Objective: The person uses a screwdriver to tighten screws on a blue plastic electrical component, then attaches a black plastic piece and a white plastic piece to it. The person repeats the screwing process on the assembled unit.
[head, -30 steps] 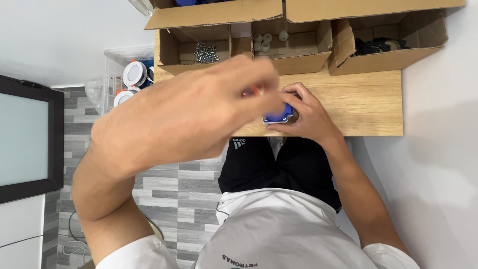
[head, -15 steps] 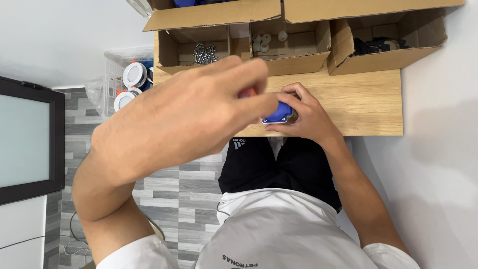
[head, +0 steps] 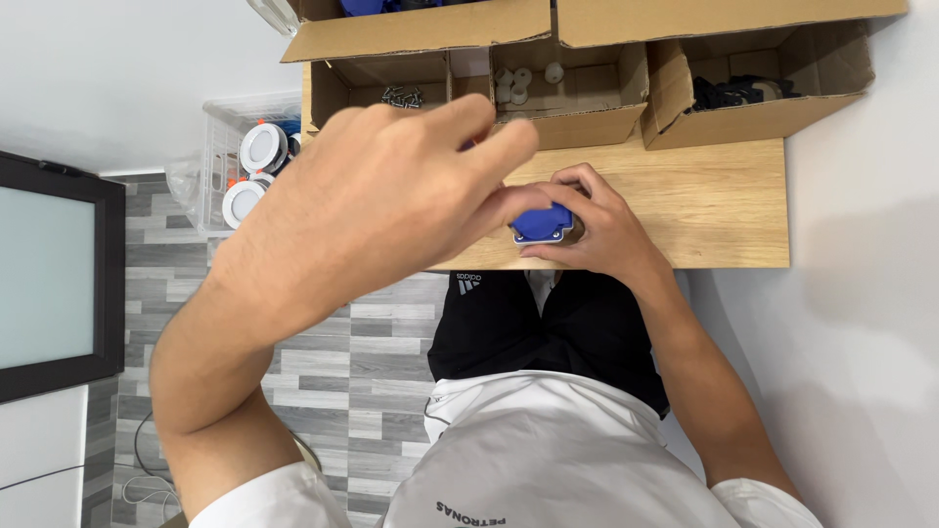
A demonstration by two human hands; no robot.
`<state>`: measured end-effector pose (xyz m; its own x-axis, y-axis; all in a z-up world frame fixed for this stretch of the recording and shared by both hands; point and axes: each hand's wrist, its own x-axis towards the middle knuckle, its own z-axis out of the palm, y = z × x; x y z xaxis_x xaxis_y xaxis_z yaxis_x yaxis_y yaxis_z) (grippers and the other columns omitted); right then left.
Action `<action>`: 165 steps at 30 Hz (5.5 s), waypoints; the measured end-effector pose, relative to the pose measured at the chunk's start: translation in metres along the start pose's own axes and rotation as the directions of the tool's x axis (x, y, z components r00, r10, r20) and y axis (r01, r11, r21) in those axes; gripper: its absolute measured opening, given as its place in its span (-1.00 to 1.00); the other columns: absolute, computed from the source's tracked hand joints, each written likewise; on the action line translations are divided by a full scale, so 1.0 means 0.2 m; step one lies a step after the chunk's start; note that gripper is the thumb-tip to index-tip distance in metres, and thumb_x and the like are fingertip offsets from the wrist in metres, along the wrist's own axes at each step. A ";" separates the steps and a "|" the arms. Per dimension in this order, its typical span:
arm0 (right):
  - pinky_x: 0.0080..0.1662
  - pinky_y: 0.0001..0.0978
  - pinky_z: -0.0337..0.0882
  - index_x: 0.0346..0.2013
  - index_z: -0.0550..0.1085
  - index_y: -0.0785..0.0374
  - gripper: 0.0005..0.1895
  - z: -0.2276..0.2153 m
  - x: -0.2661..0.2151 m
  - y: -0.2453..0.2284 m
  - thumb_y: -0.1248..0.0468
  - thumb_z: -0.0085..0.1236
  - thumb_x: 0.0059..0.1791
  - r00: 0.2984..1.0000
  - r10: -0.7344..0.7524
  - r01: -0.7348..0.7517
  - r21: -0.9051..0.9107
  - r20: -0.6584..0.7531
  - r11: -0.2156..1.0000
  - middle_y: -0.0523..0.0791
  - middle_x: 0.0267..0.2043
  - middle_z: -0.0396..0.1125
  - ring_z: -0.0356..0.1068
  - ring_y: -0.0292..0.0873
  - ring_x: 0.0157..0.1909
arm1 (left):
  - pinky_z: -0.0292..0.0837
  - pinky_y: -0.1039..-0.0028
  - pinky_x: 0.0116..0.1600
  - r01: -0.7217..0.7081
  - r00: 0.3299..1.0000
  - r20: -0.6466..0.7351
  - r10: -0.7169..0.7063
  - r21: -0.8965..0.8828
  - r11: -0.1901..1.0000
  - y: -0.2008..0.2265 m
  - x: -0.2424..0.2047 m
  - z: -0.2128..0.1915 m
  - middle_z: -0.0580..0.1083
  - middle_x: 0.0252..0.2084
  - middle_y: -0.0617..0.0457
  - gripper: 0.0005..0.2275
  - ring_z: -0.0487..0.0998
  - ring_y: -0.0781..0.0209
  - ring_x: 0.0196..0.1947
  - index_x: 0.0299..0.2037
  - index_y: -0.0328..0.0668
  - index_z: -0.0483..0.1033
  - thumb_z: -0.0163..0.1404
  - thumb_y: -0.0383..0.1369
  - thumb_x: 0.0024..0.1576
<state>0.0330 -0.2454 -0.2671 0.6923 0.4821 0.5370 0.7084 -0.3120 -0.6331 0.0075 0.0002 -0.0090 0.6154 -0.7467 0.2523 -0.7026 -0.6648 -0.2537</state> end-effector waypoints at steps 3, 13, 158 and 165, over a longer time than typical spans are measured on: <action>0.12 -0.18 0.51 0.24 0.52 0.24 -0.22 0.00 -0.01 0.00 -0.01 0.69 -0.13 0.999 0.033 -0.033 -0.015 0.025 0.999 0.03 0.11 0.26 0.41 -0.02 0.10 | 0.38 0.14 -0.59 -0.035 0.990 0.118 0.082 -0.352 0.935 -0.02 0.02 -0.08 0.30 -0.16 -0.02 -0.82 0.43 -0.02 -0.49 -0.14 -0.18 0.40 0.07 -0.34 0.50; 0.13 -0.19 0.49 0.22 0.52 0.32 -0.21 0.00 -0.01 0.01 -0.01 0.68 -0.14 1.000 0.014 -0.014 0.016 0.016 1.000 0.05 0.07 0.25 0.41 -0.02 0.07 | 0.31 0.24 -0.26 -0.173 0.962 0.030 0.271 -0.701 0.692 -0.11 0.04 -0.08 0.38 -0.02 -0.02 -0.53 0.30 -0.08 -0.08 -0.07 -0.26 0.44 -0.17 -0.98 -0.03; 0.31 0.35 0.36 0.42 0.17 0.60 -0.03 0.10 0.01 0.17 -0.10 0.27 0.03 0.994 -0.018 0.054 0.343 -0.108 0.938 0.42 0.35 0.25 0.33 0.49 0.38 | 0.64 0.04 0.21 -0.140 0.757 -0.149 -0.636 -0.988 0.065 0.30 -0.24 1.25 0.43 0.29 -0.35 -0.51 0.56 -0.23 0.25 0.25 -0.27 0.43 0.35 -0.51 0.13; 0.18 0.25 0.52 0.14 0.50 0.68 -0.26 0.05 0.04 0.13 0.03 0.43 -0.03 0.990 -0.005 0.047 0.296 -0.140 0.954 0.40 0.15 0.45 0.53 0.47 0.15 | 0.44 -0.22 0.44 -0.154 0.772 -0.203 -0.603 -0.979 0.133 0.28 -0.21 1.22 0.49 0.32 -0.28 -0.42 0.47 -0.33 0.41 0.31 -0.22 0.48 0.43 -0.45 0.07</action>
<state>0.0548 -0.2405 -0.2848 0.7011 0.3639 0.6132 0.6676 -0.0331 -0.7438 0.0294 -0.0119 -0.2616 0.8258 -0.1716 0.5372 -0.5378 0.0473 0.8418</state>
